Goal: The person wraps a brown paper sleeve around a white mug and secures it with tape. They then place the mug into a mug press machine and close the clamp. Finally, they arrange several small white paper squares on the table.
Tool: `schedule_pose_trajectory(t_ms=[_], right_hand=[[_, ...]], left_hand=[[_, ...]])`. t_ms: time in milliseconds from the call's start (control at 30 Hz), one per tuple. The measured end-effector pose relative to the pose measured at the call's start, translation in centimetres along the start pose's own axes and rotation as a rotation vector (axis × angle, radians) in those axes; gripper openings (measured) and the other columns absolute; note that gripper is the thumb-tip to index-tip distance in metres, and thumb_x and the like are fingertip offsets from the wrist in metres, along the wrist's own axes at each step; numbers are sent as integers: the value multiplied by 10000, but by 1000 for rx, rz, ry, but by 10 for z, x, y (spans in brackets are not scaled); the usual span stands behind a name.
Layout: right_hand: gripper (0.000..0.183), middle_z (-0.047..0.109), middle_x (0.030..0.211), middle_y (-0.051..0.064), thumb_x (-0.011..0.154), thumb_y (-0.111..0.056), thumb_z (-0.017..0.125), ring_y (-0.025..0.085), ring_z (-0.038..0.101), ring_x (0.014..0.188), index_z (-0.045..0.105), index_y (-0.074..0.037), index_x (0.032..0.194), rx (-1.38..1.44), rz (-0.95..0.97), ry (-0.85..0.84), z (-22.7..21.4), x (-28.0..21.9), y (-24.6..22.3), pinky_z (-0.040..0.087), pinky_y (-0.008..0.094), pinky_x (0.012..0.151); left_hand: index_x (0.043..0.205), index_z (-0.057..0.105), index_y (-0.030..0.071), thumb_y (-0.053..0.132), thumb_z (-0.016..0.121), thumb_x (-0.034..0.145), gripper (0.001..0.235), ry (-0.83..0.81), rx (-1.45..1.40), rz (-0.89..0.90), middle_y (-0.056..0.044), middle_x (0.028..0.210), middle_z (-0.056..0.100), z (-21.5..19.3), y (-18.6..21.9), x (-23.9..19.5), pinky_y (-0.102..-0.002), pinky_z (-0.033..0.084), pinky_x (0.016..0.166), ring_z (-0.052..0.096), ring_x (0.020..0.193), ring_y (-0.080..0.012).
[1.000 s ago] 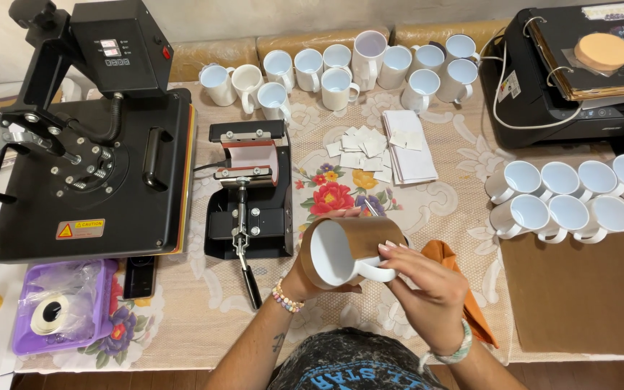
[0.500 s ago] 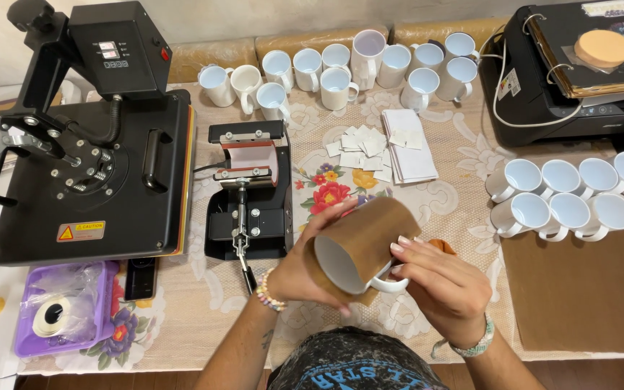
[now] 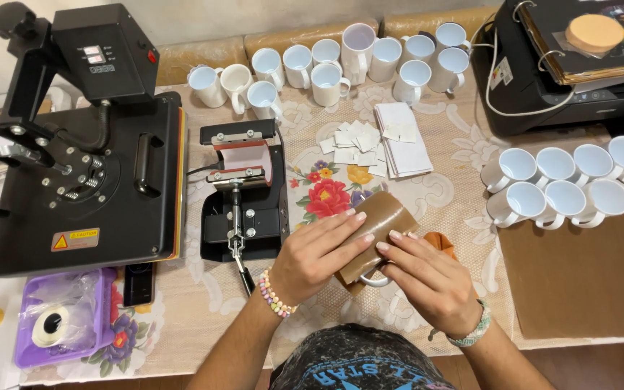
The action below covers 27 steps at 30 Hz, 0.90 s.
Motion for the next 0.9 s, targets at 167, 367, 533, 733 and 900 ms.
schedule_pose_trajectory(t_ms=[167,367,533,733,900], right_hand=[[124,694,1183,213,976,-51,566,405,675,1150,672,2,940,-8,32,6,1,-1,0,569,488,993],[156,702,1181,193,994,-67,532,392,670,1159,663,-10,931,-28,17,-21,5,-1,1,554,494,1005],[186,709,1176,180,1004,-56,504,371,676,1152,670,-4,939,-48,-13,-31,7,2,0,559,481,996],[134,712,1166,181,983,-43,573,335,707,1102,688,12,1025,-72,-83,-38,11,-1,0,592,458,967],[114,695,1189,204,975,-27,598,349,697,1123,671,31,1040,-56,-135,-35,13,-3,-2,593,457,974]], left_hand=[[1213,693,46,109,806,935,307,25,11,12,-227,1243,685,-7,5,7,-445,660,925,726,1125,-364],[1155,715,36,76,716,978,181,60,31,48,-218,1196,703,-12,8,11,-457,658,898,727,1102,-367],[1115,729,37,67,665,998,137,68,55,61,-199,1170,711,-13,9,10,-458,654,868,724,1092,-358],[1110,723,35,67,681,994,127,81,77,87,-195,1190,696,-13,12,7,-461,656,863,723,1082,-362],[1074,735,27,46,695,979,104,106,126,129,-187,1153,712,-16,17,9,-449,664,855,720,1072,-355]])
Point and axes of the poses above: each hand's wrist, its own x-axis towards the middle knuckle, its own z-axis out of the palm, y = z × x, the point moved 6 cm from there along x, towards the middle knuckle
